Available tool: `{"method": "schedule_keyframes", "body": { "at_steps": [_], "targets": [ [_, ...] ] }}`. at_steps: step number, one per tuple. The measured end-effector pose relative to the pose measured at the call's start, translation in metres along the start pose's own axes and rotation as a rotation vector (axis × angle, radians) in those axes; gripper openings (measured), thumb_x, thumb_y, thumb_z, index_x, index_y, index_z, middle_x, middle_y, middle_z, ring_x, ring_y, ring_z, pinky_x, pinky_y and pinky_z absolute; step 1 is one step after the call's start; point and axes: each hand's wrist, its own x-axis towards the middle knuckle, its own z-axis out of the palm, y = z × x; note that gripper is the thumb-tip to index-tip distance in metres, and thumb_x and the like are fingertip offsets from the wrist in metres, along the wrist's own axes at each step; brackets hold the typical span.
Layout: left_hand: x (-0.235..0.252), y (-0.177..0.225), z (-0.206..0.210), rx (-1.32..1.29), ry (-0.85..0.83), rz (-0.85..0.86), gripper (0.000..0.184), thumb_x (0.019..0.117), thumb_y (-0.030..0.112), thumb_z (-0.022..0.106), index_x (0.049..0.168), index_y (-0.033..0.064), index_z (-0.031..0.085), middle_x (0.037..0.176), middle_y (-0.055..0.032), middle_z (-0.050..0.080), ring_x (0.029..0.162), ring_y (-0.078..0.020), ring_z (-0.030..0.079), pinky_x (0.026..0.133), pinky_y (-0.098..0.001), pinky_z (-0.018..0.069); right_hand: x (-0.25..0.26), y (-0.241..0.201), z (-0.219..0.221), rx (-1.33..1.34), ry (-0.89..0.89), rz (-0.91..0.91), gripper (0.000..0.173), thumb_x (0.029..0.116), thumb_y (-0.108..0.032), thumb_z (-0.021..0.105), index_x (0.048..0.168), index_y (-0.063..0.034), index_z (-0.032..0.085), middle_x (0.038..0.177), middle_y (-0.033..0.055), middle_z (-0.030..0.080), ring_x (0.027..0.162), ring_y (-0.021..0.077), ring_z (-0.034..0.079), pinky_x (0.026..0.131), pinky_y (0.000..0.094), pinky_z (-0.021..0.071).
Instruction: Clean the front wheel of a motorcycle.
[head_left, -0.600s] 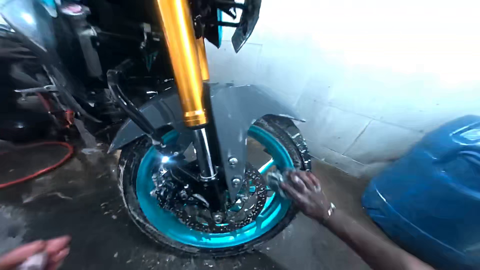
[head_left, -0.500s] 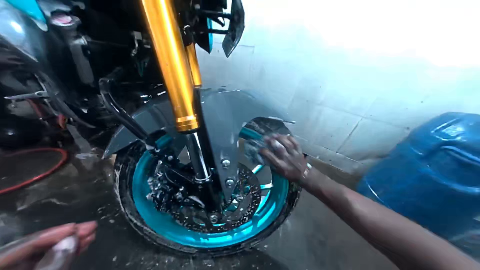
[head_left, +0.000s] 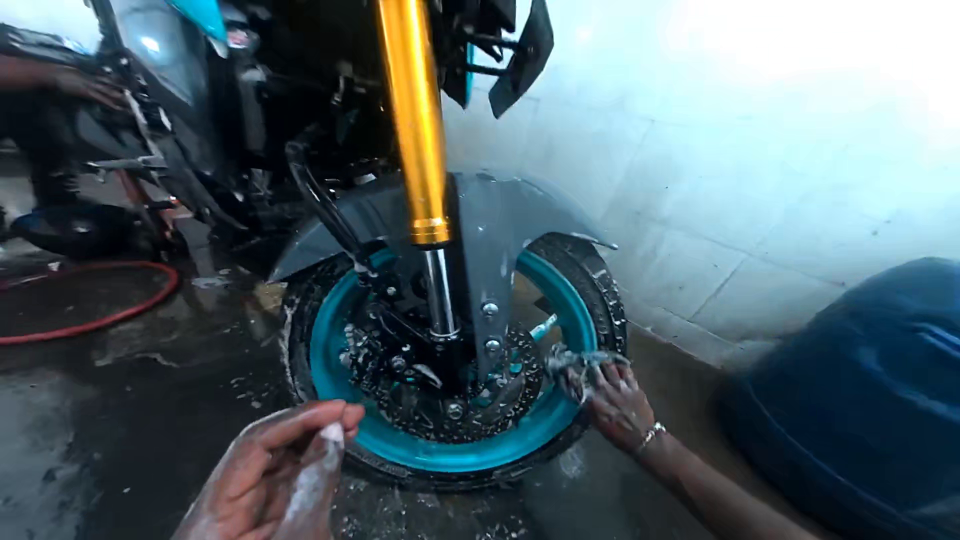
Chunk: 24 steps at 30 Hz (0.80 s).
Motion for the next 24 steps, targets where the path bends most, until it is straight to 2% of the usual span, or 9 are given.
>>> {"method": "schedule_keyframes", "body": {
  "at_steps": [4,8,12,13,15,17,19,22,24],
  "targets": [
    [0.005,-0.008,-0.015,-0.002,0.037,-0.013,0.026,0.0919,-0.009,0.049,0.102,0.0078,0.066,0.092,0.0123,0.073,0.084,-0.0026,0.071,0.077,-0.0212,0.0611,0.113,0.012,-0.038,-0.177,0.332,-0.203,0.037,0.0895,-0.004,0.06,0.125,-0.0042,0.07,0.11,0.0261,0.071,0.097,0.0467,0.068,0.08,0.0593,0.0521],
    [0.008,-0.015,0.005,-0.036,0.112,-0.081,0.022,0.0918,-0.007,0.049,0.101,0.0064,0.063,0.088,0.0116,0.073,0.08,-0.0019,0.071,0.074,-0.0193,0.061,0.163,-0.002,-0.068,-0.254,0.179,-0.289,0.014,0.0826,0.004,0.066,0.094,0.0011,0.074,0.105,0.0258,0.071,0.103,0.0463,0.067,0.084,0.0604,0.0505],
    [0.003,-0.004,0.029,-0.07,0.133,-0.01,0.02,0.0907,-0.004,0.054,0.099,0.0089,0.067,0.09,0.011,0.073,0.08,-0.0026,0.071,0.074,-0.0199,0.0614,0.079,0.004,-0.04,-0.199,-0.082,0.012,0.04,0.0884,-0.006,0.069,0.129,-0.0044,0.068,0.124,0.0285,0.064,0.113,0.0507,0.061,0.083,0.0658,0.051],
    [0.003,0.0,0.033,-0.072,0.148,0.006,0.02,0.09,-0.004,0.055,0.099,0.0087,0.068,0.09,0.0109,0.073,0.08,-0.0024,0.071,0.073,-0.0197,0.0613,0.059,0.004,-0.036,-0.203,-0.213,0.14,0.046,0.0918,-0.016,0.066,0.137,-0.0085,0.062,0.127,0.0285,0.062,0.116,0.0502,0.06,0.08,0.0633,0.0527],
    [0.004,0.005,0.039,-0.087,0.178,0.026,0.019,0.0884,-0.004,0.055,0.097,0.0073,0.068,0.089,0.0104,0.073,0.079,-0.0021,0.07,0.073,-0.0191,0.0613,0.049,-0.006,-0.047,-0.134,-0.627,0.4,0.059,0.098,-0.028,0.06,0.153,-0.0139,0.045,0.147,0.03,0.046,0.13,0.0509,0.05,0.091,0.0632,0.0514],
    [0.004,0.01,0.044,-0.096,0.194,0.045,0.018,0.0872,-0.004,0.055,0.096,0.0058,0.068,0.088,0.0096,0.072,0.078,-0.0023,0.071,0.073,-0.0192,0.0618,0.065,-0.015,-0.057,-0.106,-0.817,0.483,0.061,0.1006,-0.027,0.058,0.157,-0.0137,0.039,0.15,0.0299,0.043,0.129,0.0497,0.052,0.095,0.061,0.0497],
    [0.002,0.013,0.047,-0.098,0.194,0.056,0.018,0.0871,-0.003,0.055,0.096,0.005,0.068,0.089,0.0093,0.072,0.079,-0.0017,0.071,0.073,-0.0192,0.0617,0.084,-0.014,-0.06,-0.147,-0.643,0.368,0.048,0.1005,-0.023,0.058,0.145,-0.0077,0.054,0.138,0.0284,0.056,0.121,0.0464,0.059,0.094,0.0597,0.0495],
    [0.0,0.012,0.055,-0.103,0.184,0.059,0.018,0.0871,-0.002,0.056,0.096,0.0057,0.069,0.09,0.0101,0.072,0.08,-0.0008,0.07,0.074,-0.0186,0.0616,0.126,-0.005,-0.063,-0.194,-0.105,0.007,0.024,0.089,-0.009,0.069,0.108,0.0058,0.072,0.107,0.0314,0.067,0.102,0.0503,0.065,0.082,0.0625,0.0517],
    [-0.001,0.009,0.064,-0.103,0.168,0.05,0.018,0.087,-0.001,0.056,0.097,0.0058,0.069,0.091,0.0099,0.072,0.08,-0.0003,0.07,0.073,-0.0182,0.0612,0.162,-0.01,-0.065,-0.175,0.031,-0.152,0.022,0.087,-0.005,0.069,0.107,0.0052,0.072,0.104,0.0314,0.067,0.096,0.0503,0.066,0.077,0.0614,0.0532]
  ]
}}
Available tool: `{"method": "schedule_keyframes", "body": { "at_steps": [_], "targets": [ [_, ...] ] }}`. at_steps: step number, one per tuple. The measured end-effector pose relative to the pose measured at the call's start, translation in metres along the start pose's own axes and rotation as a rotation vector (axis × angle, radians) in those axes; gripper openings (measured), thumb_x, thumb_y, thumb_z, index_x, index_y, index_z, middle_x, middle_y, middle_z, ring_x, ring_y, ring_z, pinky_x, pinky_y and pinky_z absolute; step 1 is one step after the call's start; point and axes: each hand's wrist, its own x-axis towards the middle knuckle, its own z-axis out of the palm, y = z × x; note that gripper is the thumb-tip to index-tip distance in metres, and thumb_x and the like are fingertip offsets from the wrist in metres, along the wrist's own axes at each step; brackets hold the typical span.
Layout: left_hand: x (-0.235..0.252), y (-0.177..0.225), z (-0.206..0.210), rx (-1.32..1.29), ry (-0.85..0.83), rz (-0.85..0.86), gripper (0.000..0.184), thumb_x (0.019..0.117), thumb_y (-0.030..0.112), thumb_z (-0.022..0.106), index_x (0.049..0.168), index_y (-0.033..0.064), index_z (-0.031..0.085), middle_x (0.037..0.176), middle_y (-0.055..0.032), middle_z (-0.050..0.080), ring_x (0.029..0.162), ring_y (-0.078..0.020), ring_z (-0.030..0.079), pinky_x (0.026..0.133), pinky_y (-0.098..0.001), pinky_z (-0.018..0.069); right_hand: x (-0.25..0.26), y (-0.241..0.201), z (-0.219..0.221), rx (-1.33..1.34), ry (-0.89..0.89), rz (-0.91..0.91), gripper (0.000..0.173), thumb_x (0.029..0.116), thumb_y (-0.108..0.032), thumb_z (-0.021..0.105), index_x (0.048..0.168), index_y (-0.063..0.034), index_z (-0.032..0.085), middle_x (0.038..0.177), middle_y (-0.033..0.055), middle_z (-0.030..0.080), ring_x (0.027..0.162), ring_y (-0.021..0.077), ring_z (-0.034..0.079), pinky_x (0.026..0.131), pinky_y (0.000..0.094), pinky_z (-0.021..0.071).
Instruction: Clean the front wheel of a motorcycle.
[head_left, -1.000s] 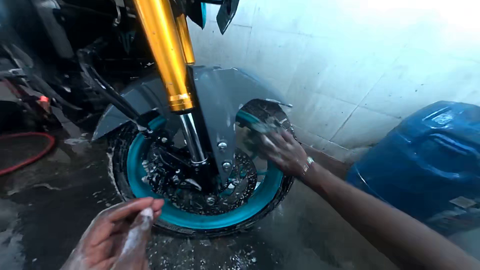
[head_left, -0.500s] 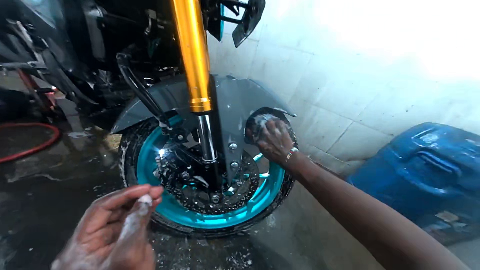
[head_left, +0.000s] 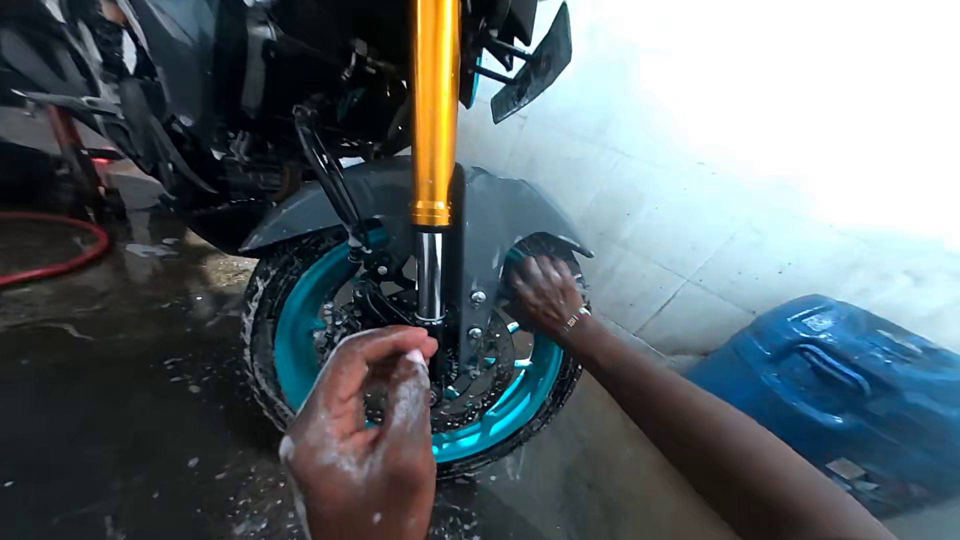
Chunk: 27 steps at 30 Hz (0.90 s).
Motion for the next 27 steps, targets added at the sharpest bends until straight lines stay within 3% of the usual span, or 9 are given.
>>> {"method": "schedule_keyframes", "body": {
  "at_steps": [3,7,10,13,15,17,19,23,27],
  "targets": [
    [-0.005,-0.006,0.01,-0.002,-0.047,0.005,0.016,0.0868,0.0,0.057,0.097,0.0044,0.069,0.093,0.0083,0.071,0.081,0.0,0.069,0.074,-0.0187,0.0613,0.012,-0.005,0.0,-0.002,-0.236,-0.003,0.035,0.0941,-0.008,0.065,0.129,-0.0014,0.066,0.122,0.0319,0.062,0.112,0.0502,0.061,0.085,0.0614,0.0508],
    [-0.009,-0.009,0.002,0.069,-0.128,0.06,0.013,0.09,0.004,0.059,0.097,0.005,0.07,0.093,0.0062,0.071,0.084,0.0016,0.069,0.075,-0.016,0.0594,-0.048,-0.017,0.01,0.037,-0.613,0.26,0.043,0.0985,-0.005,0.058,0.141,0.0004,0.056,0.141,0.0314,0.052,0.124,0.05,0.056,0.092,0.0613,0.051],
    [-0.001,-0.012,-0.013,0.115,-0.106,0.095,0.013,0.0893,0.004,0.058,0.095,0.0031,0.07,0.091,0.0038,0.072,0.083,0.0016,0.068,0.075,-0.0159,0.0591,-0.053,-0.023,0.01,0.056,-0.747,0.411,0.047,0.1017,-0.01,0.053,0.148,-0.0026,0.049,0.143,0.0265,0.052,0.12,0.0473,0.059,0.091,0.0597,0.0519],
    [0.005,-0.016,-0.026,0.124,-0.073,0.061,0.014,0.0892,0.003,0.057,0.094,0.0015,0.07,0.091,0.0033,0.072,0.082,-0.0001,0.07,0.075,-0.0175,0.0602,-0.02,-0.017,-0.003,0.039,-0.53,0.27,0.039,0.1013,-0.007,0.053,0.139,0.0013,0.058,0.134,0.0298,0.058,0.117,0.0485,0.06,0.091,0.0599,0.051],
    [0.007,-0.019,-0.026,0.116,-0.043,0.019,0.013,0.0882,0.002,0.057,0.094,0.0012,0.069,0.09,0.0044,0.072,0.08,-0.0001,0.07,0.073,-0.018,0.0607,0.013,-0.01,-0.012,0.046,-0.204,0.036,0.022,0.0929,0.002,0.061,0.112,0.0081,0.07,0.115,0.0323,0.066,0.108,0.0505,0.064,0.086,0.0614,0.053],
    [0.005,-0.021,-0.018,0.116,-0.042,-0.025,0.014,0.0872,0.001,0.056,0.095,0.0014,0.068,0.089,0.0059,0.071,0.079,0.0007,0.069,0.073,-0.0179,0.0605,0.035,-0.006,-0.022,0.021,-0.2,-0.116,0.014,0.0903,0.006,0.061,0.098,0.0086,0.073,0.108,0.0314,0.069,0.108,0.0511,0.064,0.089,0.0623,0.0497],
    [-0.001,-0.022,-0.004,0.093,-0.066,-0.035,0.015,0.0869,0.002,0.057,0.097,0.0013,0.068,0.091,0.0065,0.07,0.08,0.0012,0.069,0.073,-0.0177,0.0605,0.031,0.0,-0.019,-0.013,-0.229,-0.141,0.018,0.0911,0.005,0.06,0.103,0.0073,0.073,0.117,0.0318,0.067,0.113,0.0514,0.062,0.088,0.0623,0.0492],
    [-0.017,-0.011,0.004,0.126,-0.216,0.066,0.014,0.0909,0.008,0.058,0.097,0.0048,0.071,0.093,0.0051,0.071,0.084,0.0027,0.067,0.076,-0.0157,0.0577,-0.05,0.003,0.014,0.013,-0.37,0.068,0.031,0.0926,0.0,0.062,0.123,0.0028,0.068,0.126,0.032,0.061,0.115,0.0496,0.061,0.089,0.0604,0.0522],
    [-0.017,0.007,-0.008,0.211,-0.271,0.102,0.017,0.0916,0.011,0.057,0.098,0.0065,0.072,0.093,0.0037,0.071,0.085,0.0037,0.066,0.077,-0.0139,0.0558,-0.129,-0.046,0.033,0.189,-0.827,0.535,0.042,0.1017,-0.013,0.054,0.142,-0.0018,0.055,0.149,0.0293,0.046,0.128,0.0501,0.053,0.098,0.0641,0.0478]
  ]
}}
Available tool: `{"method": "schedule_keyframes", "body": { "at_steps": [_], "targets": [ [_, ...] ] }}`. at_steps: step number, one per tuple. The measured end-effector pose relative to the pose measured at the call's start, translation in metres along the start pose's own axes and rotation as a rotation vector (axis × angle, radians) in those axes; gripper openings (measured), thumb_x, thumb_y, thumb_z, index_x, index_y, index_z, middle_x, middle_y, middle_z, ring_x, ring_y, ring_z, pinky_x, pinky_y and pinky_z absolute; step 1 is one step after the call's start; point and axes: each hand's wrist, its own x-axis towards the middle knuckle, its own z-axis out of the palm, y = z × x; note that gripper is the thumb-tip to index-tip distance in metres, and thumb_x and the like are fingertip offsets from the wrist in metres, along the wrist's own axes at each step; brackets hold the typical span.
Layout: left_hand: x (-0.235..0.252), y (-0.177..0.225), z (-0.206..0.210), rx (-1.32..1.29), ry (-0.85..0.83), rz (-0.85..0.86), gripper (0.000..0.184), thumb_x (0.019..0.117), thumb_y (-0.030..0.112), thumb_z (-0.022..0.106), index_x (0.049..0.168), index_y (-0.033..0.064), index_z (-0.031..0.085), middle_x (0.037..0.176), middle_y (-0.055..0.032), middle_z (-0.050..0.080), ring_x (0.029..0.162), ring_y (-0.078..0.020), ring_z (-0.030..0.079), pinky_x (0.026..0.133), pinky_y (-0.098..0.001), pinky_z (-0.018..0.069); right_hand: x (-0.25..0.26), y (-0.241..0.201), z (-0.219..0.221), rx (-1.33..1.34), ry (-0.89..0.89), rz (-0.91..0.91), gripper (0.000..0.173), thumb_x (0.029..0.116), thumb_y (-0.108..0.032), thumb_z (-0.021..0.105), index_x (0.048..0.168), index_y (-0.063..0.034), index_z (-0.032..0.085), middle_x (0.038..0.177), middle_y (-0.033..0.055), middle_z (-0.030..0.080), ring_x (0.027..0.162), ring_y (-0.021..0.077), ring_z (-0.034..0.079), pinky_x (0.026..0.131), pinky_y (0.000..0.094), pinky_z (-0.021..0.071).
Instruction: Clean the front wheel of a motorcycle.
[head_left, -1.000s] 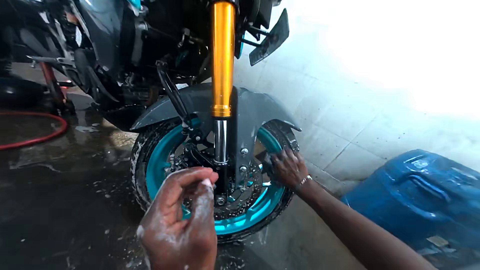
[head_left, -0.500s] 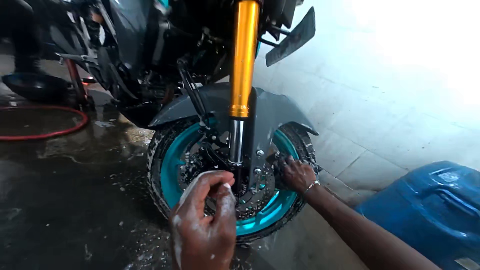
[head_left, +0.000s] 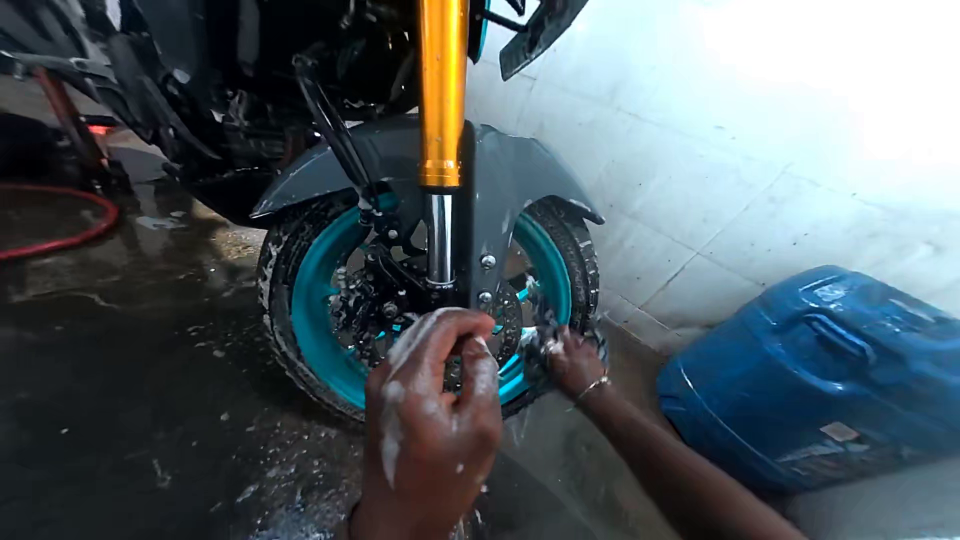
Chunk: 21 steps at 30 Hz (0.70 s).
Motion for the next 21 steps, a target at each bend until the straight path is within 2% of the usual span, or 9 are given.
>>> {"method": "schedule_keyframes", "body": {
  "at_steps": [3,7,11,13,15,16,18,20,21],
  "targets": [
    [0.002,0.01,-0.012,-0.022,0.033,-0.026,0.016,0.0918,0.011,0.057,0.098,0.0062,0.071,0.093,0.0048,0.071,0.084,0.0035,0.067,0.075,-0.0144,0.0568,-0.018,-0.035,0.029,0.104,-0.294,0.112,0.045,0.102,-0.019,0.053,0.143,0.0,0.054,0.15,0.0268,0.047,0.133,0.0467,0.051,0.104,0.065,0.0438],
    [0.002,0.023,-0.016,-0.06,0.066,-0.019,0.015,0.0906,0.009,0.058,0.097,0.0051,0.07,0.092,0.0053,0.07,0.082,0.0041,0.066,0.074,-0.0141,0.0566,-0.014,-0.068,0.017,0.367,-0.51,0.16,0.053,0.1017,-0.03,0.057,0.143,0.0035,0.05,0.146,0.0259,0.052,0.137,0.0399,0.05,0.111,0.0584,0.0399],
    [0.002,0.029,-0.014,-0.064,0.059,-0.059,0.015,0.0916,0.009,0.057,0.098,0.0054,0.07,0.091,0.0036,0.07,0.081,0.0038,0.066,0.073,-0.0138,0.0559,-0.042,-0.059,-0.006,0.823,-0.506,0.112,0.036,0.1028,-0.016,0.058,0.125,0.0113,0.059,0.127,0.0237,0.061,0.114,0.025,0.059,0.102,0.0407,0.0438],
    [0.006,0.028,-0.007,0.014,-0.009,-0.211,0.015,0.0947,0.011,0.057,0.102,0.0062,0.07,0.09,0.0,0.07,0.077,-0.0034,0.067,0.068,-0.0226,0.0563,-0.067,-0.037,-0.043,1.018,-0.443,0.022,0.023,0.1054,-0.005,0.047,0.118,0.0104,0.06,0.109,0.0141,0.063,0.096,0.01,0.057,0.09,0.026,0.0464],
    [0.013,0.024,0.004,0.085,-0.248,-0.451,0.022,0.1017,0.016,0.059,0.116,0.0017,0.067,0.101,-0.0145,0.07,0.087,-0.026,0.068,0.078,-0.0479,0.0558,-0.084,-0.01,-0.072,1.208,-0.299,-0.058,0.022,0.104,0.001,0.04,0.098,-0.0024,0.061,0.081,-0.0028,0.063,0.073,-0.0028,0.058,0.07,0.0156,0.0505],
    [0.014,0.021,0.015,0.079,-0.398,-0.549,0.032,0.1036,0.024,0.058,0.126,0.0017,0.064,0.11,-0.019,0.069,0.097,-0.0329,0.068,0.086,-0.0549,0.0541,-0.089,0.006,-0.082,1.28,-0.22,-0.098,0.027,0.1032,0.0,0.037,0.095,-0.0084,0.061,0.077,-0.0081,0.064,0.069,-0.0064,0.059,0.066,0.0128,0.0516],
    [0.006,0.019,0.049,-0.092,-0.673,-0.653,0.058,0.101,0.041,0.062,0.144,0.0043,0.05,0.124,-0.0227,0.065,0.11,-0.0366,0.065,0.095,-0.0572,0.0519,-0.105,0.034,-0.107,1.384,-0.01,-0.095,0.03,0.106,-0.002,0.032,0.103,-0.0068,0.061,0.081,-0.0075,0.062,0.073,-0.0065,0.058,0.068,0.0124,0.0508],
    [-0.01,0.032,0.093,-0.383,-0.826,-0.636,0.075,0.0964,0.042,0.069,0.154,0.0074,0.035,0.132,-0.0203,0.062,0.116,-0.0295,0.064,0.099,-0.0494,0.0532,-0.119,0.042,-0.127,1.506,0.251,0.09,0.032,0.109,-0.008,0.026,0.099,-0.0111,0.056,0.075,-0.0085,0.061,0.066,-0.0078,0.057,0.06,0.011,0.0496],
    [-0.018,0.042,0.115,-0.453,-0.864,-0.592,0.079,0.0959,0.041,0.07,0.156,0.0068,0.032,0.138,-0.0184,0.059,0.124,-0.0253,0.061,0.106,-0.0454,0.0501,-0.121,0.047,-0.13,1.442,0.357,0.174,0.029,0.1092,-0.006,0.026,0.105,-0.0057,0.056,0.078,-0.005,0.059,0.068,-0.0069,0.054,0.062,0.0106,0.048]
  ]
}}
